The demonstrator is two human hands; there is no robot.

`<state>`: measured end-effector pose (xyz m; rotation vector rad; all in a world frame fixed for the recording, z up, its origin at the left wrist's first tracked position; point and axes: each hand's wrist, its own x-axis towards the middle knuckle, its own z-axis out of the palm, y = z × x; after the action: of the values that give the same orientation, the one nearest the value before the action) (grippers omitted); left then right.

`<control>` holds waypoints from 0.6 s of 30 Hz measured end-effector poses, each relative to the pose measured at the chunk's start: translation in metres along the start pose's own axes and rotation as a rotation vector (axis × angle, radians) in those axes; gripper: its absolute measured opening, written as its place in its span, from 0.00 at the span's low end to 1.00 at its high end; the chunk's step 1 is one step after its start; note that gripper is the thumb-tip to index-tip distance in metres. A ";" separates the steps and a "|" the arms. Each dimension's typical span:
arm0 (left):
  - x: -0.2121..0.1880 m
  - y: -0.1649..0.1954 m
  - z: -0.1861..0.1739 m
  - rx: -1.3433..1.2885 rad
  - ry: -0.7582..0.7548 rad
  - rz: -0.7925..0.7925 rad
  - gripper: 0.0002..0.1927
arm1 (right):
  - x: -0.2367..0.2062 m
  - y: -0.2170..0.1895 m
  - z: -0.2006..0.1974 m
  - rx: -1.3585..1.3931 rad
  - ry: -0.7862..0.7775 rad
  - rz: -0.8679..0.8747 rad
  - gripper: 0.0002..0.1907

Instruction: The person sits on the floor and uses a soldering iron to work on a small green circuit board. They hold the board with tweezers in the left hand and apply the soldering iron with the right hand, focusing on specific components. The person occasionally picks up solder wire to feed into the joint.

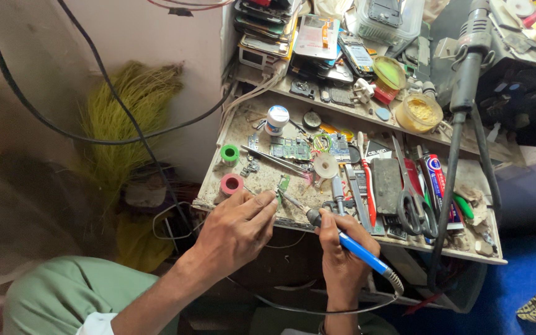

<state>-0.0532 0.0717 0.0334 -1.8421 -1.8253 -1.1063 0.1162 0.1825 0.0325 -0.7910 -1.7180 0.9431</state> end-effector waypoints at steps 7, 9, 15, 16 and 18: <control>-0.001 -0.001 0.002 -0.001 -0.015 -0.005 0.14 | 0.000 -0.001 0.003 0.006 0.021 0.027 0.11; -0.001 -0.001 0.002 0.000 -0.017 -0.005 0.14 | 0.000 -0.001 0.002 0.013 0.025 0.037 0.12; -0.002 -0.001 0.002 0.003 -0.015 -0.008 0.14 | -0.001 0.000 0.002 0.018 0.030 0.033 0.12; -0.001 -0.002 0.002 0.005 -0.019 -0.007 0.14 | -0.001 -0.001 0.002 0.008 0.041 0.033 0.12; -0.001 -0.002 0.002 0.010 -0.020 -0.004 0.14 | -0.001 -0.001 0.003 0.001 0.050 0.031 0.12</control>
<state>-0.0541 0.0726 0.0310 -1.8506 -1.8427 -1.0820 0.1139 0.1804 0.0326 -0.8357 -1.6662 0.9371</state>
